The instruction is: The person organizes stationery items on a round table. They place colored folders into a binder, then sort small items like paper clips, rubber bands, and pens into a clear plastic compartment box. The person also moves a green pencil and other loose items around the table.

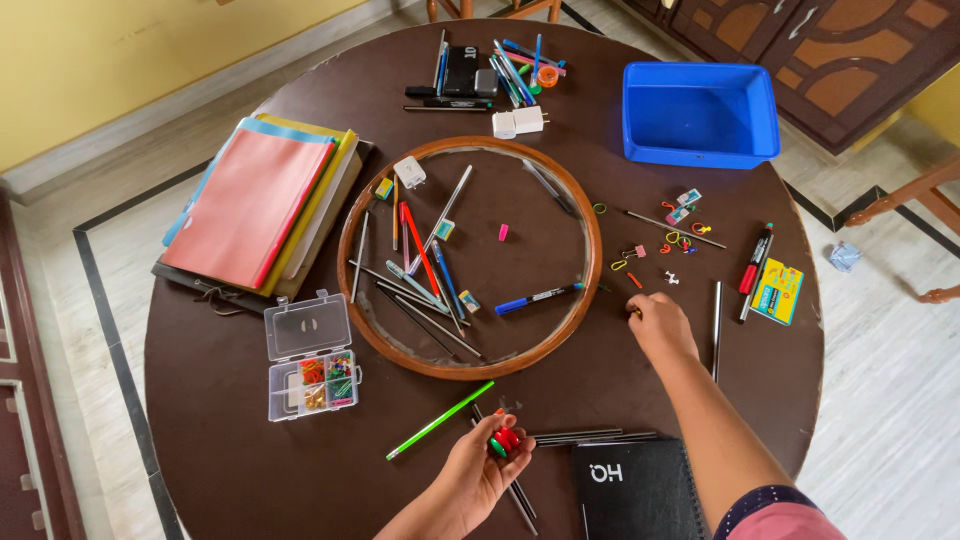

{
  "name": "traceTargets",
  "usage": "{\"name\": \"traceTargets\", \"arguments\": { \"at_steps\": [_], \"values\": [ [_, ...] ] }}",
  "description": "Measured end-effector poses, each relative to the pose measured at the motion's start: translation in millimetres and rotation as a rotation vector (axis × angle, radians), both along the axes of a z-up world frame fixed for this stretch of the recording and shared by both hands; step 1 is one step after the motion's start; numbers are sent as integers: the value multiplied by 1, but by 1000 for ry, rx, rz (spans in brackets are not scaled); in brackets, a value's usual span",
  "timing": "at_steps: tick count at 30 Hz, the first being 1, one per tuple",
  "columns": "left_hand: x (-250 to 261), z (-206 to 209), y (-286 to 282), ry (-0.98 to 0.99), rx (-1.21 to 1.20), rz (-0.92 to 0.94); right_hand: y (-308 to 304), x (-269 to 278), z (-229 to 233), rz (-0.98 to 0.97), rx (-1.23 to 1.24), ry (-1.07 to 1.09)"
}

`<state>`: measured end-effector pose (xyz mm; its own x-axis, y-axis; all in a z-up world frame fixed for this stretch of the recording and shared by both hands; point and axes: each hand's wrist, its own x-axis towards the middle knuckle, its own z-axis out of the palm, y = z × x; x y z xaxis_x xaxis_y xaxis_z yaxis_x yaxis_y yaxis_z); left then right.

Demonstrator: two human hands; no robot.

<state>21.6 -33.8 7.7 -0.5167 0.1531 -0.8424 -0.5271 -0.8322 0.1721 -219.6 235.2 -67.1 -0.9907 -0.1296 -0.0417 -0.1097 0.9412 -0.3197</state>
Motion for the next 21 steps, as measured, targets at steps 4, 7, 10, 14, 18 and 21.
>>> {"name": "traceTargets", "arguments": {
  "at_steps": [4,7,10,14,18,21],
  "values": [
    [3,1,-6,-24,-16,9,-14,-6,4,-88,-283,29],
    [8,0,-11,6,-11,41,-28,-15,4,-89,-342,65],
    [13,-1,-16,48,20,62,-38,-25,-3,-30,-294,88],
    [18,-1,-23,28,11,79,-42,-34,-18,55,-131,158],
    [22,3,-29,41,12,103,-43,-35,-28,62,-22,111],
    [24,5,-31,26,15,104,-43,-25,-31,75,-4,138]
  ]
}}
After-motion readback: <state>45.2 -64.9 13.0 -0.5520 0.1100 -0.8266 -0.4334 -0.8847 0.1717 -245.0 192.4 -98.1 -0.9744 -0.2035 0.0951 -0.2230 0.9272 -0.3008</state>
